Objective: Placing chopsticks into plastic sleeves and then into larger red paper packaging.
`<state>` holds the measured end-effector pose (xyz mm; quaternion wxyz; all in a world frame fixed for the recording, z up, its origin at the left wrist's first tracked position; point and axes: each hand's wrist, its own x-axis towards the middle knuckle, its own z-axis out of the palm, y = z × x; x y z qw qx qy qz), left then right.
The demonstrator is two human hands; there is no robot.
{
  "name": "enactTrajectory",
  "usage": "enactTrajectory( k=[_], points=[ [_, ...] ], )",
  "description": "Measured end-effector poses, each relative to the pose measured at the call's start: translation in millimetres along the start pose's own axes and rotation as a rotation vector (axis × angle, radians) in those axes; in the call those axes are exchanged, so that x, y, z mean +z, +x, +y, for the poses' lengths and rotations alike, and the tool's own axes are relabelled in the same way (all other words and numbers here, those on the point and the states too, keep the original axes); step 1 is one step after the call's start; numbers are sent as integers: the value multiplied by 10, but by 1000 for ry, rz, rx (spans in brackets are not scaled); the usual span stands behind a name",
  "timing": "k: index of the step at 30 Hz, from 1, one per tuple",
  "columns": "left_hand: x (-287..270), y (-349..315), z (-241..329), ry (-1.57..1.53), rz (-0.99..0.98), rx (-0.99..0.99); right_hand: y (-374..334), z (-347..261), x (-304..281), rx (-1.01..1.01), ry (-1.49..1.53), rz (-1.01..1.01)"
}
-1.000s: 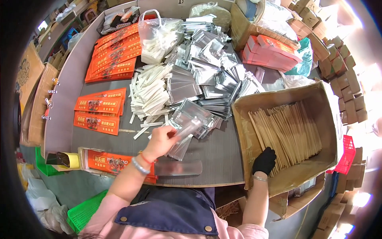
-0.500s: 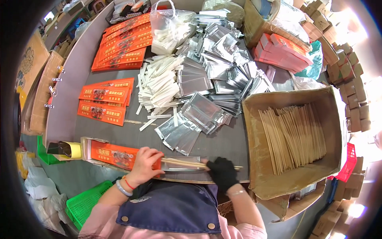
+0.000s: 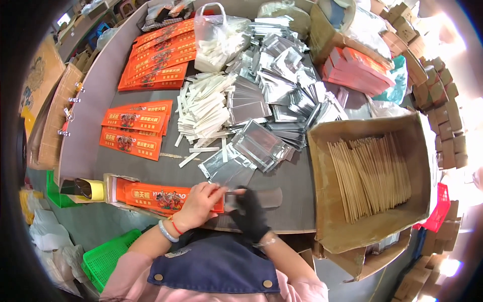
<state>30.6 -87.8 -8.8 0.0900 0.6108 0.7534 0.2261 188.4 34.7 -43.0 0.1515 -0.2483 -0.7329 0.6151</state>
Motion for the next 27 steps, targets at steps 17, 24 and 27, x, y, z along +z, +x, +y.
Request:
enactTrajectory(
  k=[17,24,27],
  points=[
    [9,-403,-112,21,113,-583,-64,-624,-625,-200,-1046,18],
    [132,-462,-232,-125,159,-553,-20,-561,-485,-192,-1070,-176],
    [125,-438,-190,-115,122,-577,69,-329,16,-274,-919,-239]
  ],
)
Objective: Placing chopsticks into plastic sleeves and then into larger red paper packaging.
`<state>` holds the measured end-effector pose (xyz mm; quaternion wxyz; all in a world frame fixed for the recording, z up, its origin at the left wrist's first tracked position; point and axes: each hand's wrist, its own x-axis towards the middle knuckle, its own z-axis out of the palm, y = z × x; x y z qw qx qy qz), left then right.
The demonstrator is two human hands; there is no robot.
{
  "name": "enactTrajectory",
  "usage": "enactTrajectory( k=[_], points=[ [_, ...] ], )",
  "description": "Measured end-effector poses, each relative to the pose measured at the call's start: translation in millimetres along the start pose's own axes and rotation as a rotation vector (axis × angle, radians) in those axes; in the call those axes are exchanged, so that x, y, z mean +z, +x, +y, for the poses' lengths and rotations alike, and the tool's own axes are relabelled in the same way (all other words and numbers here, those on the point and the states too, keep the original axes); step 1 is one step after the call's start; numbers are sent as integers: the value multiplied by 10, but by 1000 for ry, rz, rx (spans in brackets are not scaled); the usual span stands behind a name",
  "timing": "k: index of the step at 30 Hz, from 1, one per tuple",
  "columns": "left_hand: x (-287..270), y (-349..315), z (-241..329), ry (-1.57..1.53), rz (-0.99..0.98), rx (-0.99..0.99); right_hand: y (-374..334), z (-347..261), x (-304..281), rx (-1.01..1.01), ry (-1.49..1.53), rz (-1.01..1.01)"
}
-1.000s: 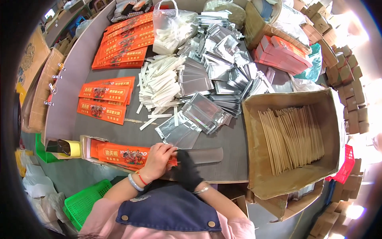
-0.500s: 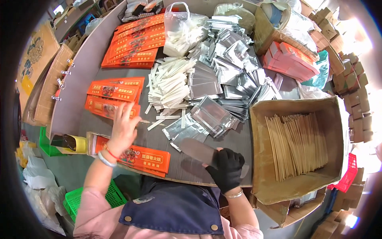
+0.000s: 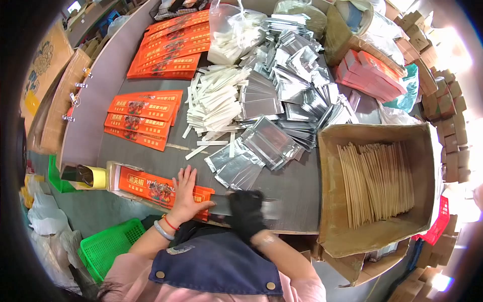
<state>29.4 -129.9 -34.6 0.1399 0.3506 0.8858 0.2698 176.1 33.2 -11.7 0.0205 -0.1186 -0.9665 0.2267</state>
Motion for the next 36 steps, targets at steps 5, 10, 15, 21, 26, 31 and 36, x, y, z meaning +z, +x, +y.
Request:
enactTrajectory(
  k=[5,10,15,21,26,31,36],
  points=[
    [99,327,11,-185,116,202,115,60,-59,-170,55,235],
    [244,1071,488,-16,188,51,-572,1483,-585,465,-121,510],
    [296,1177,400,120,122,-6,-1305,2315,-847,1016,-572,459],
    [249,1151,310,112,104,118,-1189,2344,-767,1006,-546,370],
    [108,884,221,150,5,95,-1142,2172,-807,998,-599,286],
    [65,861,241,180,74,116,-1223,2172,-848,1119,-528,209],
    [26,952,202,63,-38,76,-1387,2225,-898,1035,-195,267]
  ],
)
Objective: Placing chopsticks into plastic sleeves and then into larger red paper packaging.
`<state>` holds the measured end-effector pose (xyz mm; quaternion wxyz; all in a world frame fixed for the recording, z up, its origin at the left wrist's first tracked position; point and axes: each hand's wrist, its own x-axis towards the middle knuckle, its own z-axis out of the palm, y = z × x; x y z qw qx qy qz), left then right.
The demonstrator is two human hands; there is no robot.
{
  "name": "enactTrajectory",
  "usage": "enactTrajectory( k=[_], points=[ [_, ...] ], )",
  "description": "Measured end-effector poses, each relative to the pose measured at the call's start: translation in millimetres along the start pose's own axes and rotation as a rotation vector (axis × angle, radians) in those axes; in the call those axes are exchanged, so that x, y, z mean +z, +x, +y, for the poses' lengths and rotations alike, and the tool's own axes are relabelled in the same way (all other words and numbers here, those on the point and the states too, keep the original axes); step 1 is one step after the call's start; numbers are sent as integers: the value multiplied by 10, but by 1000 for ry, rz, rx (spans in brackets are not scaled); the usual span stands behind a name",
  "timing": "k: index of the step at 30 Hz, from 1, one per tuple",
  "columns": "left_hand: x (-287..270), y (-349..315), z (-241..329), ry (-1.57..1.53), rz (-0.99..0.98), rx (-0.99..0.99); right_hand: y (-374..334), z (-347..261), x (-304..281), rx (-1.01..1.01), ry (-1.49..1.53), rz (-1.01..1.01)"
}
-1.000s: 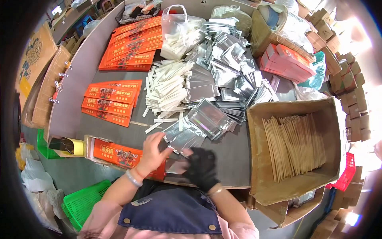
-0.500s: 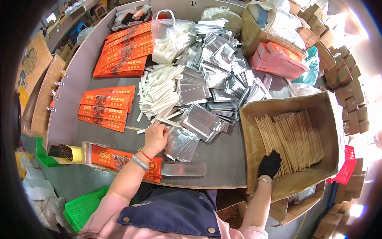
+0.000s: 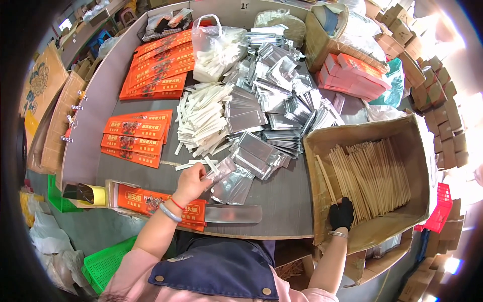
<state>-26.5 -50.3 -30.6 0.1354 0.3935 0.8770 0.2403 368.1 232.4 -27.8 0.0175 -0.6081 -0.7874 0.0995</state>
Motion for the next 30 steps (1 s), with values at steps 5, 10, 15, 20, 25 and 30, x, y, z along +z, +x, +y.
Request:
enactTrajectory(
  k=[5,10,15,20,25,30],
  points=[
    [-185,179,-96,-828,-312,-289,-49,130,100,-28,-16,36],
    [-320,-320,284,-395,-622,22,-159,53,207,-207,277,455],
    [-156,-727,304,-55,-153,254,-708,-1034,-86,-739,316,-122],
    [-244,-940,41,32,-113,307,-953,-1379,105,-859,54,-283],
    [-99,-878,262,-3,-106,381,-1045,-1722,671,-967,615,-252],
    [34,-818,279,26,-88,417,-1157,-1645,643,-604,621,-160]
  ],
)
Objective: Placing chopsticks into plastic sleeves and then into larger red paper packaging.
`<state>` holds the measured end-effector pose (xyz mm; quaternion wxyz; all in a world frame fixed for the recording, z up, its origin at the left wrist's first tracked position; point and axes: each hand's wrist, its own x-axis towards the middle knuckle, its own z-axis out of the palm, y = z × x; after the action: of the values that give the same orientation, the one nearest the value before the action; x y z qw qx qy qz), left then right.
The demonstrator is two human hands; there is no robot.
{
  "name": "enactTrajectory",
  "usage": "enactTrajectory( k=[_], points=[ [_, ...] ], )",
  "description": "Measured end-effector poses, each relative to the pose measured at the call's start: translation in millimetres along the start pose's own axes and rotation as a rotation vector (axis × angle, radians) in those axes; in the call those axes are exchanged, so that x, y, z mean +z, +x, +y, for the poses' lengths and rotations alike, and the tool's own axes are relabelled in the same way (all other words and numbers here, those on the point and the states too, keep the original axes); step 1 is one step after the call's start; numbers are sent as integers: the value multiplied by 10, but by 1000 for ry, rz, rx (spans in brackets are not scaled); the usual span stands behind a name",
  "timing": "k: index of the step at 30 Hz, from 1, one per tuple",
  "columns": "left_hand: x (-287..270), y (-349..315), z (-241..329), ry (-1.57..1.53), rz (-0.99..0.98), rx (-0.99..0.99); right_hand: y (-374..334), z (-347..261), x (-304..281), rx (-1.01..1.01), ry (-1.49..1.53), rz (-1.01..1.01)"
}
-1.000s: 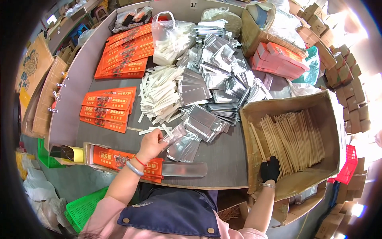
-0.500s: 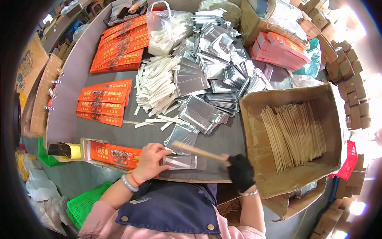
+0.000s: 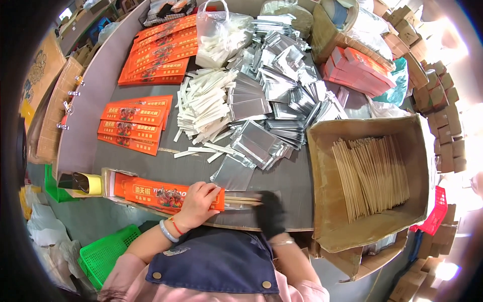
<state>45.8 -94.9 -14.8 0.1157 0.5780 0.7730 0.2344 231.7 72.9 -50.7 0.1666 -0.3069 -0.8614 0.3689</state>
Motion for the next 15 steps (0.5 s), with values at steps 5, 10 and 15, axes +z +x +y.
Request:
enactTrajectory(
  k=[5,10,15],
  points=[
    [-79,104,-31,101,-2,93,73,-577,251,15,511,-239],
    [-397,255,121,214,-403,221,201,-603,-225,-341,-379,-304],
    [-1221,480,-546,134,-59,127,182,-393,-591,-95,-327,-11]
  ],
)
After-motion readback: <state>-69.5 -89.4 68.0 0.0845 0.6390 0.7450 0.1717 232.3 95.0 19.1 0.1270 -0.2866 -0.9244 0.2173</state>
